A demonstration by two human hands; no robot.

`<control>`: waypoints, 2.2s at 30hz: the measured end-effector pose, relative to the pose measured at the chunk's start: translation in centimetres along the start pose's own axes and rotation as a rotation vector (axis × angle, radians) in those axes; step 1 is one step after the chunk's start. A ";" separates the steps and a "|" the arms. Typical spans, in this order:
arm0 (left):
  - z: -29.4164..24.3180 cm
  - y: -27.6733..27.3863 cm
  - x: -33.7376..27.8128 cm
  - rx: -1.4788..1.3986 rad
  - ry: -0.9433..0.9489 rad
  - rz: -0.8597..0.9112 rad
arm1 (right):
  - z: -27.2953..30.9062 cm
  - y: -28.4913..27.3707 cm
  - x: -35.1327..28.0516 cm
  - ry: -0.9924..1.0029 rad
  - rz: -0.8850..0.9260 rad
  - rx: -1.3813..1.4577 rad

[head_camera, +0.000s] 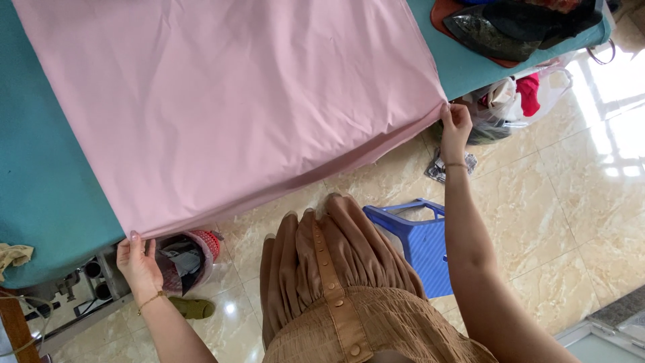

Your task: Ironing a piece of pink fabric on a workshop table.

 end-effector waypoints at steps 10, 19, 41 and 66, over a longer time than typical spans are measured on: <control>-0.1 0.2 -0.1 0.017 -0.047 -0.036 | 6.4 5.7 -3.6 -0.283 -0.020 -0.503; -0.9 -0.1 0.2 0.045 0.008 -0.114 | 1.5 0.9 1.0 -0.388 -0.122 -0.813; -2.0 -0.5 -0.4 0.062 -0.068 -0.163 | -4.0 -2.9 3.1 0.262 0.066 0.386; -8.6 7.4 5.8 0.995 0.161 -0.215 | 12.3 16.7 11.1 -0.665 0.451 -0.828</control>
Point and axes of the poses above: each hand's wrist, its own x-axis towards the middle knuckle, its own y-axis out of the palm, z = x × y, the point moved 4 cm from there along x, towards the middle knuckle, and after that the axes turned 2 degrees about z, right-handed, at the moved point
